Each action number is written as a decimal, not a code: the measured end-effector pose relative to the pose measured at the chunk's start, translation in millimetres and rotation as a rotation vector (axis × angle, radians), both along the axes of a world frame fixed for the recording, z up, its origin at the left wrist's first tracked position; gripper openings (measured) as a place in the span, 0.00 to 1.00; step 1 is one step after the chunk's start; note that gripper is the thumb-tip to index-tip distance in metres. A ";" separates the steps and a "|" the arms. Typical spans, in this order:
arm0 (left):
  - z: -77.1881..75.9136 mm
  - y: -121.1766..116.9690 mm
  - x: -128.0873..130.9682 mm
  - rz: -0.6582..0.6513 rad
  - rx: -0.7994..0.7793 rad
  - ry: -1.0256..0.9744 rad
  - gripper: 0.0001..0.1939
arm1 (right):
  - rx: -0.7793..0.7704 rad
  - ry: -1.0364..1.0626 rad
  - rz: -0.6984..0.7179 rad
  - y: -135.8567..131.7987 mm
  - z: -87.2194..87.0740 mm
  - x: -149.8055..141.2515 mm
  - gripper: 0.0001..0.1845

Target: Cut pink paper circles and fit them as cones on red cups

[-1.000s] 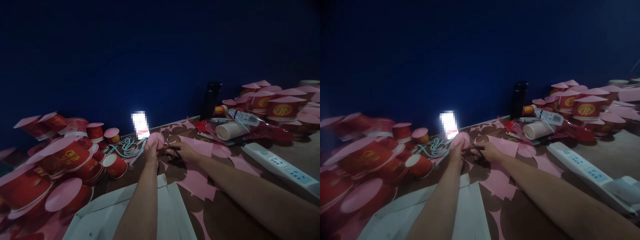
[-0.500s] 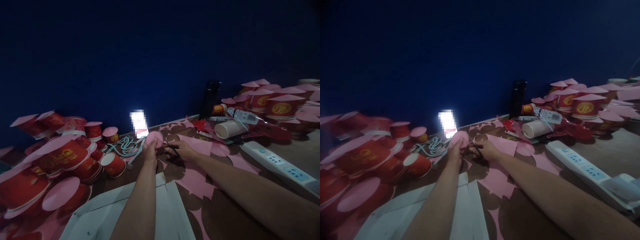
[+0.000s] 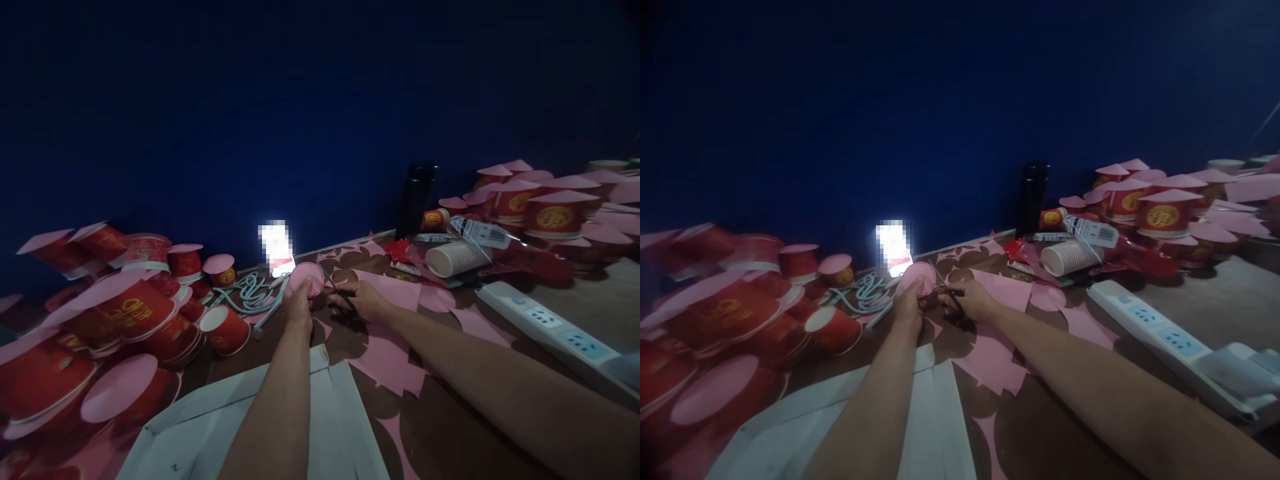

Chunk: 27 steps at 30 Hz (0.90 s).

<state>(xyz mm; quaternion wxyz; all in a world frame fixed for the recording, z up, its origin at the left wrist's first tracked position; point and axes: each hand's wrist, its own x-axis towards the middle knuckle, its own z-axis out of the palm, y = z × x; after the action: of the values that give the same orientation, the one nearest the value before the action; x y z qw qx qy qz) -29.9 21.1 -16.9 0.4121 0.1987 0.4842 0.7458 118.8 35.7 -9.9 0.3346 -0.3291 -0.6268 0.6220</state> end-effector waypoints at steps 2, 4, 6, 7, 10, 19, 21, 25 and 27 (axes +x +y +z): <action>-0.1 0.1 -0.2 0.011 -0.014 0.016 0.22 | -0.002 -0.002 -0.011 -0.5 0.8 -0.1 0.25; -0.7 0.8 -0.8 0.014 -0.019 0.024 0.22 | 0.011 -0.016 -0.022 -1.4 1.7 -0.2 0.26; -1.0 1.4 -1.2 0.018 -0.006 0.010 0.23 | 0.009 -0.018 -0.030 -2.3 2.1 -0.4 0.26; -0.9 1.6 -1.3 0.026 0.003 -0.001 0.24 | -0.001 -0.011 -0.031 -2.5 2.1 -0.5 0.26; 0.1 1.5 -1.3 0.029 0.015 -0.016 0.24 | -0.015 0.011 -0.012 -2.2 1.5 0.1 0.27; 0.5 -0.1 -1.1 -0.011 0.031 -0.005 0.23 | 0.035 -0.039 0.043 -0.3 0.7 3.7 0.26; -0.1 0.8 -1.1 -0.007 0.025 -0.009 0.22 | 0.021 -0.031 0.042 -0.7 0.1 3.4 0.27; -2.6 3.8 -1.7 0.007 0.007 -0.013 0.22 | 0.044 -0.036 0.033 -0.7 0.1 3.1 0.27; -4.3 5.1 -2.1 0.006 0.007 0.000 0.22 | 0.056 -0.042 0.030 -0.4 0.7 3.2 0.26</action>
<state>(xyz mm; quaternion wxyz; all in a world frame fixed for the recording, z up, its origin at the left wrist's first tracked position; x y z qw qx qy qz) -32.0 26.2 -21.2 0.4091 0.1986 0.4823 0.7487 122.0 35.2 -9.2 0.3210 -0.3233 -0.6556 0.6022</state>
